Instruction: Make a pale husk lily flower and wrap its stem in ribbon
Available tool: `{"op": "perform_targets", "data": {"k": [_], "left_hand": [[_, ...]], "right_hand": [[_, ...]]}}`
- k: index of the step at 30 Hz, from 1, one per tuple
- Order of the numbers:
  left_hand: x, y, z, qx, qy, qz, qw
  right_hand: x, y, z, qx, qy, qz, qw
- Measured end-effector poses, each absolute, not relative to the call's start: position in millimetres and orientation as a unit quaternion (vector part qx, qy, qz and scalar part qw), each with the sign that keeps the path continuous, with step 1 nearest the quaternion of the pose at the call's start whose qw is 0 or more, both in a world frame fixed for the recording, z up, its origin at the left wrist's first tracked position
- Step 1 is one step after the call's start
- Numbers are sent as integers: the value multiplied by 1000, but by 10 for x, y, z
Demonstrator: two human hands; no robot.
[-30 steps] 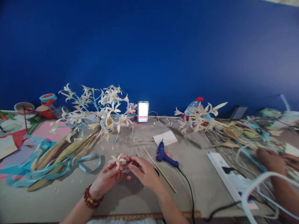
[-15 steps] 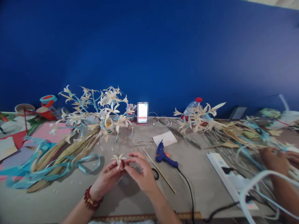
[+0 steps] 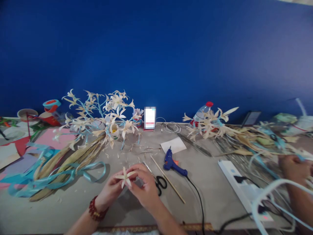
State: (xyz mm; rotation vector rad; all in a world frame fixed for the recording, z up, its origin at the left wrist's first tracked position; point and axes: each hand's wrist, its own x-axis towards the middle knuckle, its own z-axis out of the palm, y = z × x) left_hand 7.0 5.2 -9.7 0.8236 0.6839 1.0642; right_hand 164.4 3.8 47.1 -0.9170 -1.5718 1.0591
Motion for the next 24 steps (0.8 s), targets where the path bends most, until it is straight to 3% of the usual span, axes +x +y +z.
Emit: {"op": "perform_targets", "data": {"k": [8, 24], "left_hand": [[46, 24, -192, 402, 334, 517, 678], [50, 26, -68, 468, 352, 513, 627]], "right_hand": [[1656, 39, 450, -355, -671, 393, 519], [1691, 43, 487, -331, -668, 436, 504]]}}
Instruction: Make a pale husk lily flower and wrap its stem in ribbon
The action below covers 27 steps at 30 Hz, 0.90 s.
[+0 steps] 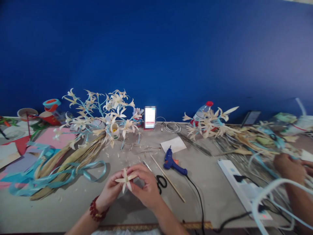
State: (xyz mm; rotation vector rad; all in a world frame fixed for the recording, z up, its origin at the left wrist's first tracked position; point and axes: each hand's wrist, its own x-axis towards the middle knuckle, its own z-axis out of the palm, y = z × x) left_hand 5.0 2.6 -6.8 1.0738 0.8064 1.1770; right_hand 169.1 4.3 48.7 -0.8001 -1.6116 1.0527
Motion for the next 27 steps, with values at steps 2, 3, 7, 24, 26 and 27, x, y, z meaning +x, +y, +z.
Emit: {"op": "perform_targets", "data": {"k": [2, 3, 7, 24, 26, 27], "left_hand": [[45, 23, -86, 475, 353, 514, 621], [43, 23, -95, 477, 354, 515, 618], [38, 28, -104, 496, 356, 515, 602], [67, 22, -20, 514, 337, 528, 586], [68, 20, -11, 531, 337, 529, 570], [69, 17, -8, 535, 338, 533, 562]], "right_hand": [[1689, 43, 474, -327, -668, 433, 509], [1688, 43, 469, -326, -668, 431, 511], [1682, 45, 460, -322, -667, 427, 518], [1721, 63, 409, -287, -642, 486, 519], [1718, 54, 420, -290, -643, 487, 515], [1716, 50, 426, -292, -644, 486, 514]]}}
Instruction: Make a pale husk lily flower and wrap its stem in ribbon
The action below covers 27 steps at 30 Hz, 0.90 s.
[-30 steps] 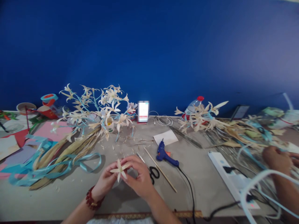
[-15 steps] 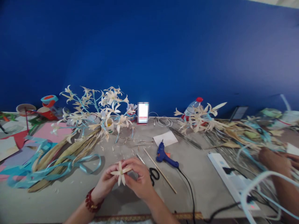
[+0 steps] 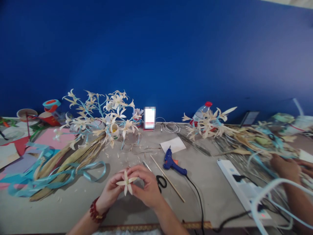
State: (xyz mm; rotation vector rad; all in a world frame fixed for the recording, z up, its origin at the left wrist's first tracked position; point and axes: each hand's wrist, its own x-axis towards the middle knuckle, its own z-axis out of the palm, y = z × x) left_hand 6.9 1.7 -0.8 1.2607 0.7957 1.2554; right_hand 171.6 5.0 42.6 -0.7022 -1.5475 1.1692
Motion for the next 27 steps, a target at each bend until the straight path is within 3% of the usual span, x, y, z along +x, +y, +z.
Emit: {"op": "perform_targets", "data": {"k": [27], "left_hand": [[109, 20, 121, 633, 300, 548, 457]], "right_hand": [[1678, 42, 442, -276, -632, 484, 539]]}}
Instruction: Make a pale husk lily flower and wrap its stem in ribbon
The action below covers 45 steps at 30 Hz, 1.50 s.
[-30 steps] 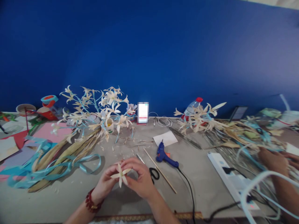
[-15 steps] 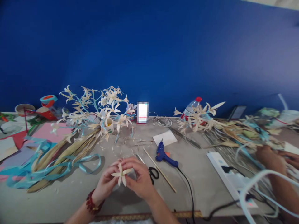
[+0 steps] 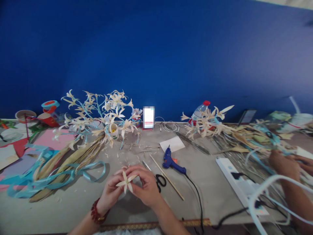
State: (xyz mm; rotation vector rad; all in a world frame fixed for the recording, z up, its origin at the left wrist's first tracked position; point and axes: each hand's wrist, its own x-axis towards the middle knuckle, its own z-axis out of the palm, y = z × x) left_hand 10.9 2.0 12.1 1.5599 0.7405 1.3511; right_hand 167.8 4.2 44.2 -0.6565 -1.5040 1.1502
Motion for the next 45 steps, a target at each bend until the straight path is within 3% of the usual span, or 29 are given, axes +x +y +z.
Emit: {"op": "perform_targets", "data": {"k": [8, 19, 32, 36, 42, 45], "left_hand": [[115, -4, 113, 608, 332, 546, 471], [169, 72, 3, 386, 350, 552, 651], [161, 47, -83, 394, 383, 538, 639], [179, 52, -34, 394, 367, 551, 637], [220, 58, -10, 383, 362, 560, 639], [230, 46, -34, 409, 371, 546, 630]], "right_hand": [[1717, 47, 376, -304, -632, 494, 514], [1844, -55, 100, -481, -569, 429, 511], [1652, -172, 35, -473, -671, 382, 425], [2003, -53, 173, -494, -728, 302, 367], [3070, 219, 39, -644, -707, 52, 287], [3356, 257, -93, -637, -734, 20, 235]]}}
